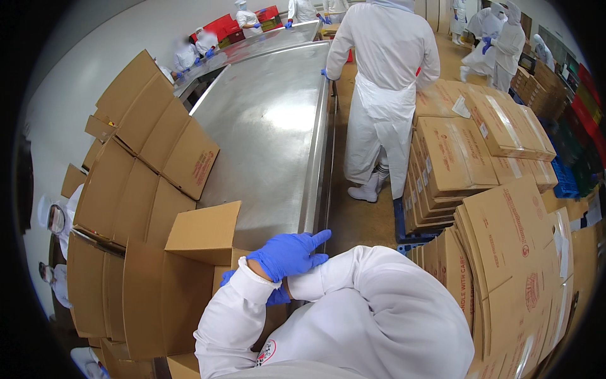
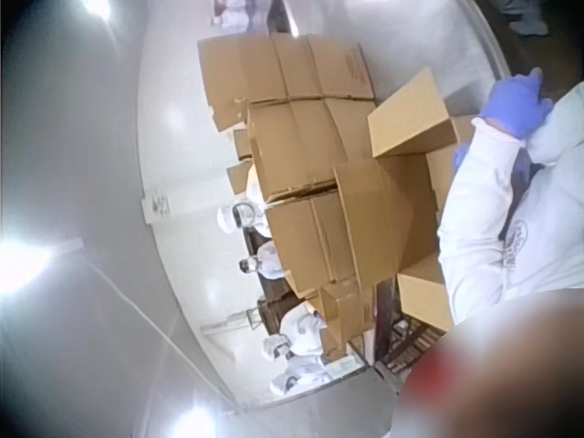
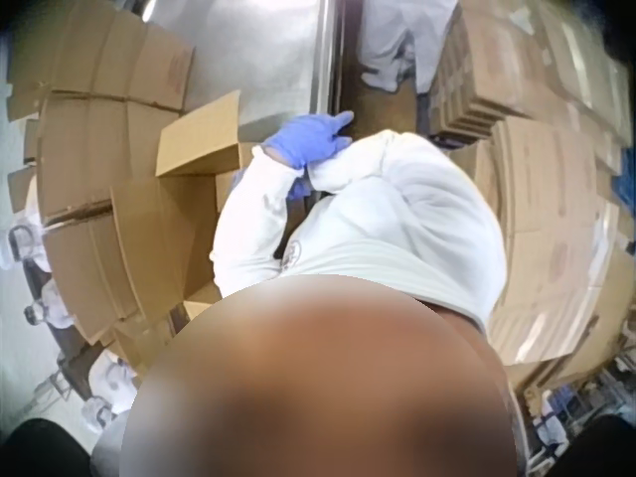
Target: The person assembles flat cardboard boxes by folding and tucking flaps into place. They repeatedly pick up flat-packed boxes, fold them into shape, and place them on a stainless steel table. Other workers in protective gear are visible in the background.
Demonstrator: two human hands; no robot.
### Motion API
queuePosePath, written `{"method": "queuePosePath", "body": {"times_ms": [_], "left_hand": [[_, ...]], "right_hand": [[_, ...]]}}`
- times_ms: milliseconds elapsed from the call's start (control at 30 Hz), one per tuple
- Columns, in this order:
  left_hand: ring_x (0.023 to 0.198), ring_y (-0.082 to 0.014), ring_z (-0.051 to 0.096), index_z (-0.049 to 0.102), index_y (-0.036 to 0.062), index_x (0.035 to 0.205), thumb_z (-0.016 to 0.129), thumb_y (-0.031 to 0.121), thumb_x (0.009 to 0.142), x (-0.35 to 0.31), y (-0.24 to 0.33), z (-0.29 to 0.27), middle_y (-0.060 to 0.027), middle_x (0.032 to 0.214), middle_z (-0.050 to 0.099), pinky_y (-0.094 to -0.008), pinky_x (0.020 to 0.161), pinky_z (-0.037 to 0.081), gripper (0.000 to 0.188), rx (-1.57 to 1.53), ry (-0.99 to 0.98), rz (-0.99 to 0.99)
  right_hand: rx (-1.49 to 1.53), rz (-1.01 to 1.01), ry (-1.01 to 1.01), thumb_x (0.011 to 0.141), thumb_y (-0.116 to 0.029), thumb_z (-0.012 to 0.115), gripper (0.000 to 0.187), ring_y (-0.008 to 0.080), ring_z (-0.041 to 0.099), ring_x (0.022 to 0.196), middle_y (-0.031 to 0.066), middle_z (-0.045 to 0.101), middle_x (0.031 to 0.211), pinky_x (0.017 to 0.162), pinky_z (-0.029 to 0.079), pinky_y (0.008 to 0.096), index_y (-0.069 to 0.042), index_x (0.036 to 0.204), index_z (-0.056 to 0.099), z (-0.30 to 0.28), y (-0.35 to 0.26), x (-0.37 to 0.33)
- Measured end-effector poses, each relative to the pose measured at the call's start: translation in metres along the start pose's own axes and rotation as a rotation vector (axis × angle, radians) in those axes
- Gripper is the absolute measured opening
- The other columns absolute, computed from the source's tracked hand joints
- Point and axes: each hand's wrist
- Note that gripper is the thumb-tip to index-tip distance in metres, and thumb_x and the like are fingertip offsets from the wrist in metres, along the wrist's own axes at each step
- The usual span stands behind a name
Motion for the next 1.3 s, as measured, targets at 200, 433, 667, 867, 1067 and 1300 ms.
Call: {"method": "queuePosePath", "body": {"times_ms": [200, 433, 667, 867, 1067, 1300], "left_hand": [[0.094, -0.0355, 0.062, 0.039, 0.0125, 0.141, 0.047, 0.043, 0.093, 0.002, 0.001, 0.002, -0.0183, 0.104, 0.063, -0.0446, 0.081, 0.049, 0.058, 0.038, -0.015, 0.008], [0.092, -0.0360, 0.062, 0.041, 0.0125, 0.139, 0.049, 0.043, 0.092, 0.001, 0.002, 0.003, -0.0186, 0.103, 0.064, -0.0445, 0.082, 0.049, 0.056, 0.038, 0.016, 0.021], [0.083, -0.0300, 0.063, 0.049, 0.0122, 0.130, 0.054, 0.035, 0.090, 0.000, 0.036, -0.033, -0.0117, 0.091, 0.063, -0.0424, 0.079, 0.047, 0.047, 0.343, 0.257, 0.153], [0.074, -0.0268, 0.060, 0.053, 0.0120, 0.124, 0.057, 0.030, 0.089, 0.003, 0.063, -0.063, -0.0082, 0.079, 0.057, -0.0391, 0.073, 0.048, 0.039, 0.474, 0.551, 0.335], [0.070, -0.0274, 0.060, 0.056, 0.0123, 0.119, 0.056, 0.030, 0.090, 0.049, 0.019, -0.044, -0.0074, 0.074, 0.060, -0.0406, 0.068, 0.046, 0.035, 0.306, 0.680, 0.479], [0.099, -0.0327, 0.063, 0.050, 0.0148, 0.133, 0.056, 0.037, 0.087, 0.062, -0.020, -0.012, -0.0168, 0.108, 0.065, -0.0428, 0.085, 0.049, 0.051, 0.148, -0.088, -0.002]], "right_hand": [[0.051, -0.019, -0.027, 0.098, -0.032, 0.046, 0.040, 0.0221, 0.044, 0.127, 0.0086, 0.044, 0.136, 0.109, 0.032, 0.0405, -0.011, 0.132, 0.043, 0.006, -0.005, 0.011], [0.010, -0.091, 0.054, 0.098, -0.031, 0.046, 0.039, 0.0223, 0.044, 0.126, 0.0087, 0.045, 0.135, 0.109, 0.033, 0.0407, -0.011, 0.131, 0.043, -0.002, -0.035, -0.034], [0.070, -0.159, 0.048, 0.097, -0.031, 0.046, 0.038, 0.0224, 0.045, 0.126, 0.0089, 0.045, 0.134, 0.109, 0.033, 0.0408, -0.011, 0.130, 0.044, -0.005, -0.043, -0.022], [0.188, -0.230, 0.078, 0.097, -0.031, 0.046, 0.038, 0.0226, 0.045, 0.125, 0.0091, 0.045, 0.133, 0.109, 0.033, 0.0410, -0.012, 0.129, 0.044, -0.025, -0.066, -0.018], [0.350, -0.277, 0.074, 0.097, -0.031, 0.047, 0.037, 0.0227, 0.045, 0.125, 0.0092, 0.046, 0.132, 0.109, 0.033, 0.0411, -0.012, 0.128, 0.045, -0.026, -0.087, -0.009], [0.521, -0.250, -0.040, 0.095, -0.034, 0.050, 0.040, 0.0276, 0.044, 0.126, 0.0068, 0.050, 0.127, 0.111, 0.030, 0.0462, -0.017, 0.131, 0.044, 0.027, -0.111, -0.024]]}}
Point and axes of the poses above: each hand's wrist, its own x-axis towards the middle knuckle, its own z-axis out of the palm, y = z × x
